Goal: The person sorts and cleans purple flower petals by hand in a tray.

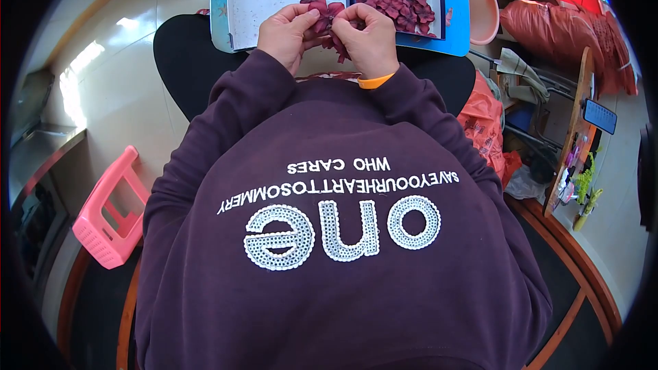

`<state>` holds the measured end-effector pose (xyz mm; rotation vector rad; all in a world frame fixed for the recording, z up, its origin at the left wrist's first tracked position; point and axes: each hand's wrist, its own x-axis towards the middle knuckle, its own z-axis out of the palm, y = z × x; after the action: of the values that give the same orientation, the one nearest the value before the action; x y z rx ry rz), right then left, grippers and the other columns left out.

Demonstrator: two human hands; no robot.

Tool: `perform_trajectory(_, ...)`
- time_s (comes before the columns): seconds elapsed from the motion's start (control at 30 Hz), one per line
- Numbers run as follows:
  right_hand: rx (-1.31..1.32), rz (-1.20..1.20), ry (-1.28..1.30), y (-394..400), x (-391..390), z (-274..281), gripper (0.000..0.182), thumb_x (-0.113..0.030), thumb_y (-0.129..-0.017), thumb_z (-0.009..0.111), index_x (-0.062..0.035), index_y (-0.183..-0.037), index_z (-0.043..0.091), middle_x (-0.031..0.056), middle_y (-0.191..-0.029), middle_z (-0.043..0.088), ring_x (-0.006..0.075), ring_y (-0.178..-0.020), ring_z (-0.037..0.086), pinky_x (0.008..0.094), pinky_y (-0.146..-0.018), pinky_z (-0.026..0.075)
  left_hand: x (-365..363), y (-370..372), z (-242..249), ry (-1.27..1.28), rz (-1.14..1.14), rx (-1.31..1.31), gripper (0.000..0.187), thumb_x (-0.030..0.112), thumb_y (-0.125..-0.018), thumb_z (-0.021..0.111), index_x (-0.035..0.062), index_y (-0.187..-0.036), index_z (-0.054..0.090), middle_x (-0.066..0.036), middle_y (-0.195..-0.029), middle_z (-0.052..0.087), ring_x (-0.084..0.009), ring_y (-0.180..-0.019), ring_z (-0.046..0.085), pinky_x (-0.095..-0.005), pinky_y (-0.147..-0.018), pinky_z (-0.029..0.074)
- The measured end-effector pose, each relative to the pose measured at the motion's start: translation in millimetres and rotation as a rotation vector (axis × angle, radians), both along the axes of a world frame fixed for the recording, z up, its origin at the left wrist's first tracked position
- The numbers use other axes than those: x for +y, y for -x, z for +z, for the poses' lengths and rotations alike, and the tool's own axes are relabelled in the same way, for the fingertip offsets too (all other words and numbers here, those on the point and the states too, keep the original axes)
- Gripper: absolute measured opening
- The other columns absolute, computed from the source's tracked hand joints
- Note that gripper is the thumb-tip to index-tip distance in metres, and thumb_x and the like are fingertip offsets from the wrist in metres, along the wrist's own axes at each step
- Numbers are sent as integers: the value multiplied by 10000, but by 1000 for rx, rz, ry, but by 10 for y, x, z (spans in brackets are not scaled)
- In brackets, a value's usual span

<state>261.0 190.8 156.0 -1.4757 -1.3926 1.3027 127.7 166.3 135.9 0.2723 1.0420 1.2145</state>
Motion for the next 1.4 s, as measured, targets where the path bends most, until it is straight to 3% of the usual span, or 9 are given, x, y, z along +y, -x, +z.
perform_trajectory(0.23,-124,33,-192,-7,-19,-48,27,-40,-658,588,-24,-640,576,18,-615,509,92,-494,405,205,-457,347,-15,-32,-12,-22,1,43,134,54,-869,542,12,-991,578,-84,-876,620,-131,-722,582,-262,-694,503)
perform_trajectory(0.4,-196,108,-287,-49,-13,-83,31,4,-730,565,-14,-739,588,20,-595,545,73,-482,445,175,-433,383,-29,-82,-23,-104,6,188,134,36,-859,555,13,-984,599,-77,-881,627,-121,-740,578,-234,-705,494)
perform_trajectory(0.53,-84,82,-169,-66,-10,-119,32,-4,-751,578,-14,-774,599,23,-608,553,75,-512,473,177,-448,404,-75,-168,-43,-337,95,310,138,-11,-823,567,-11,-947,627,-74,-845,646,-118,-715,585,-190,-682,492)
perform_trajectory(0.73,74,11,-179,-14,-54,24,21,-2,-721,588,-10,-733,603,18,-661,531,86,-534,446,190,-485,382,-175,-204,70,-509,74,553,166,-49,-808,561,-22,-958,629,-99,-908,650,-148,-781,601,-205,-722,491)
perform_trajectory(0.87,440,4,15,-15,-91,232,41,-4,-786,576,-4,-817,603,25,-680,556,78,-563,468,173,-497,396,-152,-187,163,-826,128,624,192,-83,-800,544,-25,-961,631,-136,-1007,635,-174,-844,608,-220,-742,492)
perform_trajectory(1.03,462,41,-30,-37,-75,201,49,-9,-815,566,-3,-854,595,37,-701,575,76,-579,480,168,-511,410,-135,-137,147,-915,103,655,220,-116,-795,517,-29,-961,631,-163,-1088,606,-194,-890,607,-230,-756,493)
perform_trajectory(1.23,318,64,-60,-5,-88,240,55,-3,-806,566,-3,-853,595,33,-704,576,72,-578,483,170,-526,418,-181,-99,145,-878,99,658,253,-98,-802,518,-24,-1034,588,-153,-1049,616,-187,-870,606,-229,-744,493)
perform_trajectory(1.4,258,148,21,-31,-45,177,121,8,-826,570,3,-945,582,45,-765,591,77,-624,521,165,-556,441,-179,-62,215,-542,87,389,297,-49,-814,532,-6,-1108,522,-134,-1001,619,-166,-858,594,-217,-730,482)
